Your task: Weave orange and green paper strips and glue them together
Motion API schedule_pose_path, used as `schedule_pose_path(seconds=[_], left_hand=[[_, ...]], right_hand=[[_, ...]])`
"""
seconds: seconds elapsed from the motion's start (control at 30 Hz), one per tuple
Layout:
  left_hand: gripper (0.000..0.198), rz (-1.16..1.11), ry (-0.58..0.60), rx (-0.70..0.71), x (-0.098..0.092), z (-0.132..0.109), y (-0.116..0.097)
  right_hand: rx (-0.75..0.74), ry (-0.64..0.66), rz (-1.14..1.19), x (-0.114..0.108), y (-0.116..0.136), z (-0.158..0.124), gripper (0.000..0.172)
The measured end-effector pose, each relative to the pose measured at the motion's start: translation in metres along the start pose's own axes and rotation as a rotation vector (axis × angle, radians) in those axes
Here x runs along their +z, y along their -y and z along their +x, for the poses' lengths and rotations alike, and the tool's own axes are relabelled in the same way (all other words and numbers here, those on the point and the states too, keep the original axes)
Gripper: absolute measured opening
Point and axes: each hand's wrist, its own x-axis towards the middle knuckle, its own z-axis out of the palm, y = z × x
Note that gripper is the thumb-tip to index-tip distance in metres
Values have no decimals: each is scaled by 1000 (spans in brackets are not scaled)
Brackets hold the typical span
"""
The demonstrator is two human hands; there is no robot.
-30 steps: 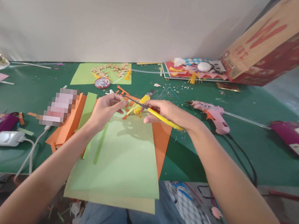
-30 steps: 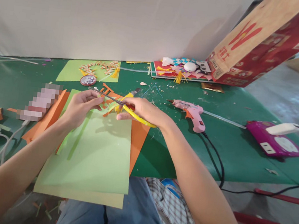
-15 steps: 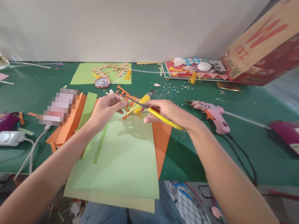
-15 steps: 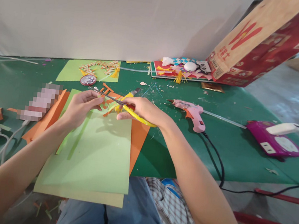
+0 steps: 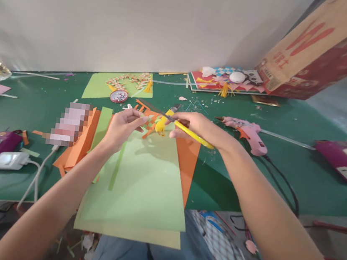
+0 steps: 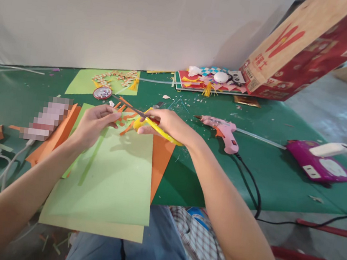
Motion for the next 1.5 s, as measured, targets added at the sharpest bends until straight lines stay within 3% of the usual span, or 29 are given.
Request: schedule_pose_path(seconds=[0.13, 0.3, 0.4, 0.47, 0.53, 0.63, 0.73, 0.87, 0.93, 1.03, 1.13, 1.2, 1.3, 1.4, 1.5], left_hand=[[21, -20, -48, 16, -3, 3, 1], [22, -110, -389, 114, -21, 14, 0], [24, -176, -515, 78, -31, 19, 0], [26, -188, -523, 63, -35, 21, 1], [27, -173, -491, 65, -34, 20, 0], [28, -101, -360, 71, -30, 16, -3], [28, -7, -113, 20, -25, 9, -8], [21, 192, 220, -33, -21, 1, -12], [14, 309, 330, -49, -20, -1, -12], [9, 450, 362, -57, -22, -1, -9], [15, 527, 408, -49, -24, 1, -3], [20, 558, 362, 3, -25, 3, 0], [22, 533, 67, 83, -29, 5, -1], [21, 396, -204, 53, -34, 8, -6], [21, 193, -278, 17, -38, 11, -9]], right_hand=[[-16, -54, 15, -2, -4, -1, 51], [126, -92, -149, -4, 4, 0, 41], [187, 30, -234, -1, 14, -3, 37], [151, 177, -291, 3, 21, -9, 32], [79, 263, -322, 10, 25, -18, 36], [13, 276, -340, 21, 26, -31, 51], [11, 248, -394, 27, 27, -40, 51], [82, 262, -482, 18, 43, -40, 44], [130, 264, -554, 10, 53, -32, 33], [100, 134, -666, 3, 57, -6, 34], [-49, 156, -751, 8, 50, 30, 29], [-77, 161, -735, 14, 46, 52, 34], [-52, 260, -791, 25, 50, 74, 38], [-21, 380, -862, 35, 60, 84, 35], [-8, 400, -868, 44, 61, 91, 32]])
